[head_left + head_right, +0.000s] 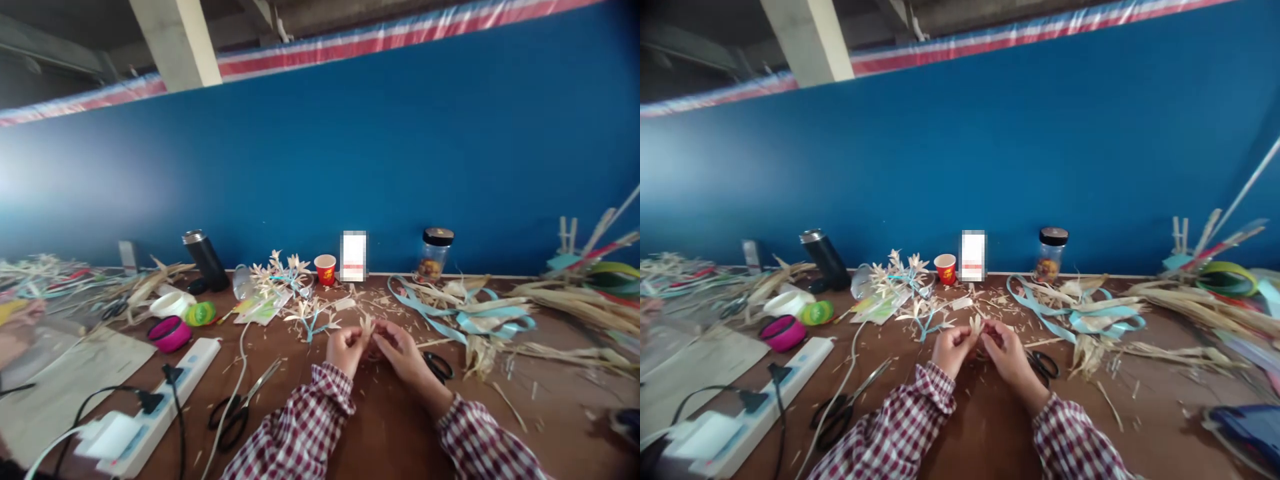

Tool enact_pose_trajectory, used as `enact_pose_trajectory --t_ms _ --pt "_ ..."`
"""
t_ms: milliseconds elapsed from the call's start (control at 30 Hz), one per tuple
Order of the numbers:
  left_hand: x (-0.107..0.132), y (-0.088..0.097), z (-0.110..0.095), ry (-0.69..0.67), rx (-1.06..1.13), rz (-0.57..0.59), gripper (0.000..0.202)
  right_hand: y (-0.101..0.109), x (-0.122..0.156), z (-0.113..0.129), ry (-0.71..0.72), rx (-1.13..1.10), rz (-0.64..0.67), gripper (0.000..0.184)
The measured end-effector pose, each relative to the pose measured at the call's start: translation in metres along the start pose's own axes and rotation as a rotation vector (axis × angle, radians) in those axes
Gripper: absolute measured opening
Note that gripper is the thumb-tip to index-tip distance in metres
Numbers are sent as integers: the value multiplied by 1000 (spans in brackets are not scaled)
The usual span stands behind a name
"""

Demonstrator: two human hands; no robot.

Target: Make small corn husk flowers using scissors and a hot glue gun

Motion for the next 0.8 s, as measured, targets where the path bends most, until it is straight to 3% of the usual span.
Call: enact_pose_trajectory --t_ms 100,233,367,800 --pt "-1 5 0 2 14 -10 30 0 3 -1 9 9 -30 34" --pt "1 11 -1 -123 -161 -85 27 -3 4 0 5 36 16 27" --pt "8 5 -3 -219 -289 -98 22 -5 3 1 21 75 62 22" --pt "17 -4 -3 -219 -327 -146 10 -4 -3 0 11 134 24 20"
Point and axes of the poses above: each hand's wrist, its own x-axis away from the middle knuckle, its own y-axis out of the back of the hand, z = x × y, the point moved 3 cm from there along -x, towards the middle knuckle, and after that the axes turned 15 degrees about -x, right-handed, at the moved point
